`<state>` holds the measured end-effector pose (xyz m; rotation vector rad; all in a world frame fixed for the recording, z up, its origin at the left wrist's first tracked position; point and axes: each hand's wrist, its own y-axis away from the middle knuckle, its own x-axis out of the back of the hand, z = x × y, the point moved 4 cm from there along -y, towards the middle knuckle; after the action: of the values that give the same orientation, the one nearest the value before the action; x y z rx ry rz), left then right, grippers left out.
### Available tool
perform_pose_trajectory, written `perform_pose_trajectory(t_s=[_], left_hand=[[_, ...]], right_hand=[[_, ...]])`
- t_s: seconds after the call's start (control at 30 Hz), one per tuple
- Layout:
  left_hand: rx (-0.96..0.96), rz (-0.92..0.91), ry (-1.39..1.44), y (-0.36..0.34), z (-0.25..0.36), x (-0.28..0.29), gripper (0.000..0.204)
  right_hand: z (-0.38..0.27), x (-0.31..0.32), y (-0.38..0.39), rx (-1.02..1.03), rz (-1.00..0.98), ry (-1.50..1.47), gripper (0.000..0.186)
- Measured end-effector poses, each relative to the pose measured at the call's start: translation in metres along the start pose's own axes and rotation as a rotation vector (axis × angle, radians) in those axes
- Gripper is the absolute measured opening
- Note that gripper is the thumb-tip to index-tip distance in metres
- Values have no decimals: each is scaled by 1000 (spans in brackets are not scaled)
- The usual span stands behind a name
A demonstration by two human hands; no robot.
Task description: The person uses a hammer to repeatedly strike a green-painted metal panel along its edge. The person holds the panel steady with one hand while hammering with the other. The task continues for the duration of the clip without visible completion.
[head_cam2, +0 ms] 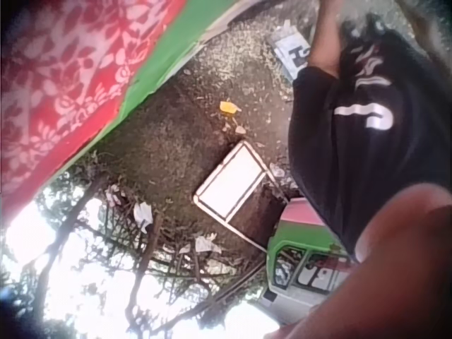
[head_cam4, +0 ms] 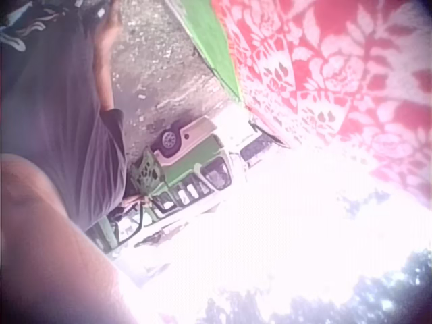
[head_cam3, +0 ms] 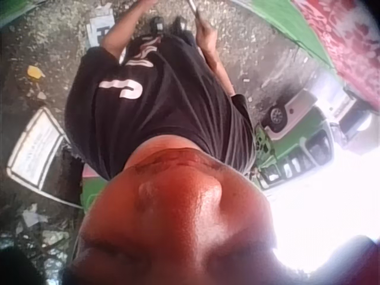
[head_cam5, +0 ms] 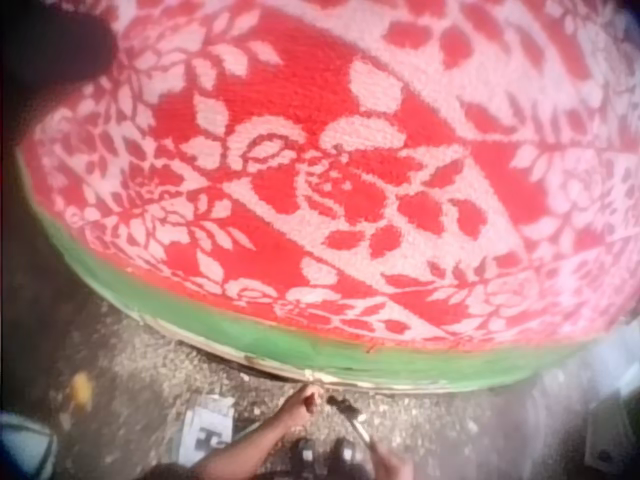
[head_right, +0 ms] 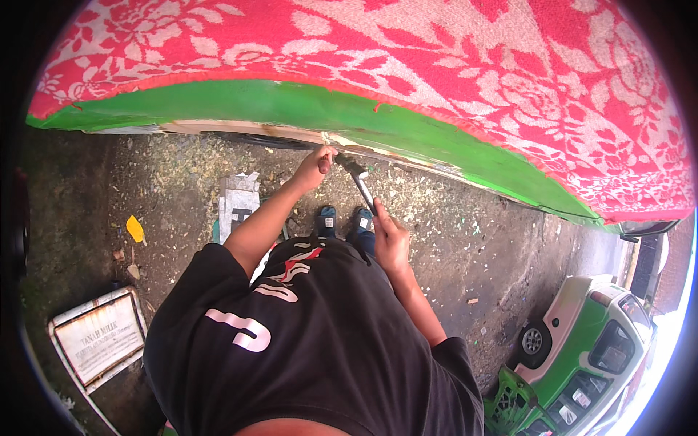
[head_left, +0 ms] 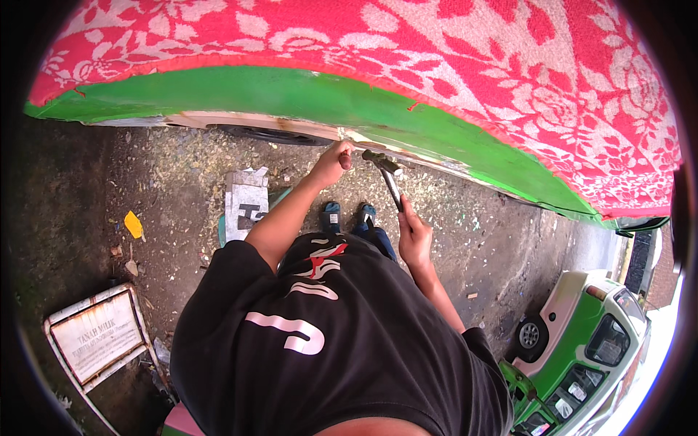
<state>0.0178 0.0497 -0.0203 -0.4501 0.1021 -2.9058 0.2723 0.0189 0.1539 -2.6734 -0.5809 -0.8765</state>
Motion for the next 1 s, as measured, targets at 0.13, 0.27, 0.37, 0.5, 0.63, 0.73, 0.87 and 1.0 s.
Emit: perform_pose_trajectory(t_s=[0.13,0.27,0.37,0.5,0.63,0.73,0.87,1.0], left_hand=[[16,-43,-8,-17,8,5,13],[295,-74,-265,-11,-15,7,10],[238,-102,-84,7,-33,7,7],[138,-75,65,26,-27,1,11],[75,-75,82,23,-8,0,20],[-76,26,50,19,2,1,31],[-39,-27,60,17,5,2,27],[-46,-53,27,13,6,4,21]], right_hand=[[5,-13,-5,202,21,101,43],[26,-35,-23,-16,-192,266,42],[21,-19,-14,-110,-109,43,43],[19,-1,-9,-158,31,-89,39],[28,4,1,-382,9,-20,34],[29,5,2,-379,7,9,35],[31,5,5,-365,9,14,35],[34,2,11,-370,14,-7,34]])
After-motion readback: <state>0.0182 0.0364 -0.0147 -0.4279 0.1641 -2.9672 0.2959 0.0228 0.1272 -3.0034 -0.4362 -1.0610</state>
